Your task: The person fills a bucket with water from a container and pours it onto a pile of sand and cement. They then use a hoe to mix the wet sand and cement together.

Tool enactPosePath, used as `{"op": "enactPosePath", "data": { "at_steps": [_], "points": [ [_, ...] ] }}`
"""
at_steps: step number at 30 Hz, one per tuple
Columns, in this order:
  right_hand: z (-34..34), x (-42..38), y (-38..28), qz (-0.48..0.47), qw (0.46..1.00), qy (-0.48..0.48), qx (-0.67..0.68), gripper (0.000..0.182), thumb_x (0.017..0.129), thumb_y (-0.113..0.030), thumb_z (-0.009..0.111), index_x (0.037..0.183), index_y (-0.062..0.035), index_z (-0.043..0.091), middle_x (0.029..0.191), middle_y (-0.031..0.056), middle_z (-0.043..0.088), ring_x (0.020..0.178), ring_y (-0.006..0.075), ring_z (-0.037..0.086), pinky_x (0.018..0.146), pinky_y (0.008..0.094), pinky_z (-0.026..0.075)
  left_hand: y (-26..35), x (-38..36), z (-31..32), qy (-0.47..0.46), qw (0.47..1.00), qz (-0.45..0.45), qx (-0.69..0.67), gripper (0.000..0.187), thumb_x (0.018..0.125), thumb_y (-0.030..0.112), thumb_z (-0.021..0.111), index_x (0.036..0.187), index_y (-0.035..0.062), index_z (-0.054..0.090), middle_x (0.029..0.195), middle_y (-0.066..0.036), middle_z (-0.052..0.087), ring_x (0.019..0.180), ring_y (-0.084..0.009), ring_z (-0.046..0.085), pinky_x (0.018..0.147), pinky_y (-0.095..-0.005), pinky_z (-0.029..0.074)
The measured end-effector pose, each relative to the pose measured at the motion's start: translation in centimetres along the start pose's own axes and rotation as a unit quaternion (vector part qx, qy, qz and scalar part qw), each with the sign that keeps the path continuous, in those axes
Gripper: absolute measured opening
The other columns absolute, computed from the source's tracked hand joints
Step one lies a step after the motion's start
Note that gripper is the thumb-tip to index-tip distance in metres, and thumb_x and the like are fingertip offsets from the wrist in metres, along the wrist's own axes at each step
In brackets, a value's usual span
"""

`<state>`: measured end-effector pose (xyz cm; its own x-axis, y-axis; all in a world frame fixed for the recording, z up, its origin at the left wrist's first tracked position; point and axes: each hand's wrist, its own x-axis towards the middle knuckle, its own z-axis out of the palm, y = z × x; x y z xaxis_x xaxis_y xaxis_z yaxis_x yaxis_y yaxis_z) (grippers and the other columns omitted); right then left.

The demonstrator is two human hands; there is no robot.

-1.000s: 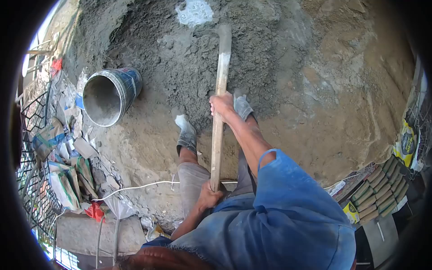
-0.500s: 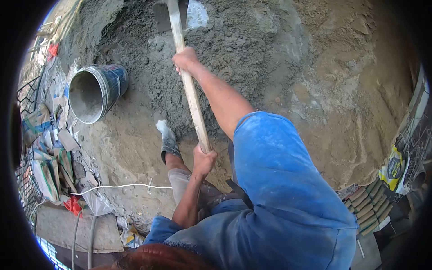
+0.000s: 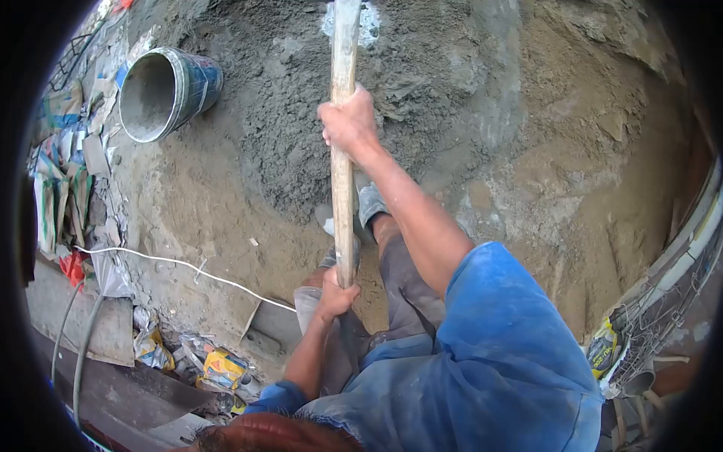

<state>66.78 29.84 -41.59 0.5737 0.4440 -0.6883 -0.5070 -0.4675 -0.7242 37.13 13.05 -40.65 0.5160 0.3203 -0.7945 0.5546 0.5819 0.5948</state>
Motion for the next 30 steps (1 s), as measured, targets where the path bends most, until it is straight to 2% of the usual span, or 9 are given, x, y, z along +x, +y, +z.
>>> {"op": "enactPosePath", "data": {
  "at_steps": [3, 5, 7, 10, 13, 15, 18, 26, 30],
  "points": [
    [3.8, 12.4, 0.8, -0.069, 0.995, -0.039, -0.055, 0.010, 0.075, -0.003, 0.061, 0.069, 0.0054, 0.060, 0.057, 0.0093, 0.058, 0.047, 0.0135, 0.057, 0.041, 0.0294, 0.048, 6.5, 10.6, -1.4, 0.054, 0.996, 0.068, -0.013, 0.013, 0.068, -0.001, 0.058, 0.075, 0.0057, 0.050, 0.065, 0.004, 0.047, 0.059, -0.0060, 0.044, 0.053, -0.0253, 0.040],
    [6.6, 17.6, 4.4, -0.063, 0.993, -0.023, -0.094, 0.011, 0.076, -0.003, 0.062, 0.073, 0.0068, 0.059, 0.057, 0.0101, 0.058, 0.044, 0.0149, 0.056, 0.040, 0.0300, 0.048, 5.1, 12.4, -1.3, 0.074, 0.994, 0.076, -0.033, 0.016, 0.068, -0.002, 0.059, 0.078, 0.0054, 0.049, 0.065, 0.003, 0.047, 0.056, -0.0072, 0.045, 0.050, -0.0255, 0.040],
    [6.8, 16.6, 10.9, 0.052, 0.984, -0.064, -0.157, 0.011, 0.077, -0.003, 0.062, 0.074, 0.0075, 0.058, 0.058, 0.0108, 0.059, 0.043, 0.0167, 0.055, 0.039, 0.0318, 0.047, 3.3, 10.2, 0.6, 0.077, 0.987, -0.038, -0.135, 0.019, 0.067, -0.001, 0.059, 0.081, 0.0053, 0.049, 0.066, 0.002, 0.048, 0.053, -0.0091, 0.047, 0.046, -0.0258, 0.040],
    [4.5, 8.4, 19.8, 0.104, 0.973, -0.043, -0.203, 0.014, 0.073, 0.000, 0.060, 0.083, 0.0092, 0.059, 0.059, 0.0099, 0.057, 0.043, 0.0174, 0.055, 0.037, 0.0334, 0.044, -1.7, 1.3, 4.1, 0.062, 0.971, -0.113, -0.199, 0.024, 0.065, 0.000, 0.060, 0.089, 0.0024, 0.054, 0.071, 0.000, 0.052, 0.061, -0.0103, 0.051, 0.055, -0.0263, 0.044],
    [1.5, -3.2, 17.7, 0.119, 0.974, -0.041, -0.187, 0.016, 0.073, 0.001, 0.058, 0.088, 0.0041, 0.053, 0.058, 0.0069, 0.054, 0.042, 0.0148, 0.052, 0.035, 0.0315, 0.043, -5.9, -8.8, 5.8, 0.000, 0.986, -0.098, -0.133, 0.020, 0.065, 0.000, 0.061, 0.085, 0.0015, 0.057, 0.074, -0.001, 0.055, 0.068, -0.0111, 0.054, 0.061, -0.0276, 0.046],
    [0.5, -9.6, 14.3, 0.119, 0.975, -0.045, -0.181, 0.032, 0.073, 0.003, 0.057, 0.102, 0.0031, 0.045, 0.060, 0.0060, 0.051, 0.040, 0.0149, 0.050, 0.033, 0.0305, 0.042, -5.6, -12.3, 7.4, 0.031, 0.992, 0.027, -0.118, 0.022, 0.067, 0.003, 0.061, 0.088, 0.0010, 0.059, 0.074, -0.003, 0.057, 0.071, -0.0138, 0.057, 0.068, -0.0302, 0.048],
    [0.4, -12.5, 7.7, 0.056, 0.982, -0.066, -0.168, 0.029, 0.073, 0.003, 0.057, 0.098, 0.0030, 0.044, 0.062, 0.0063, 0.051, 0.041, 0.0145, 0.051, 0.035, 0.0297, 0.043, -7.6, -13.7, 8.7, -0.020, 0.996, 0.002, -0.090, 0.024, 0.068, 0.004, 0.060, 0.092, 0.0008, 0.060, 0.076, -0.006, 0.059, 0.073, -0.0154, 0.059, 0.071, -0.0324, 0.048],
    [10.8, -3.1, -9.1, -0.143, 0.960, -0.132, -0.200, 0.011, 0.073, 0.000, 0.061, 0.079, 0.0048, 0.053, 0.060, 0.0072, 0.055, 0.045, 0.0131, 0.055, 0.039, 0.0281, 0.047, 7.5, 1.5, 3.3, 0.165, 0.959, 0.202, -0.114, 0.017, 0.067, 0.003, 0.061, 0.079, 0.0020, 0.050, 0.065, 0.001, 0.046, 0.060, -0.0092, 0.044, 0.055, -0.0292, 0.041],
    [15.3, 8.3, -4.5, -0.089, 0.955, -0.180, -0.220, 0.009, 0.075, -0.001, 0.064, 0.073, 0.0045, 0.057, 0.061, 0.0083, 0.058, 0.044, 0.0136, 0.054, 0.041, 0.0295, 0.049, 11.0, 4.9, 2.3, 0.205, 0.958, 0.116, -0.165, 0.017, 0.066, 0.003, 0.059, 0.081, 0.0017, 0.050, 0.066, 0.001, 0.048, 0.060, -0.0096, 0.044, 0.055, -0.0276, 0.041]
  ]
}}
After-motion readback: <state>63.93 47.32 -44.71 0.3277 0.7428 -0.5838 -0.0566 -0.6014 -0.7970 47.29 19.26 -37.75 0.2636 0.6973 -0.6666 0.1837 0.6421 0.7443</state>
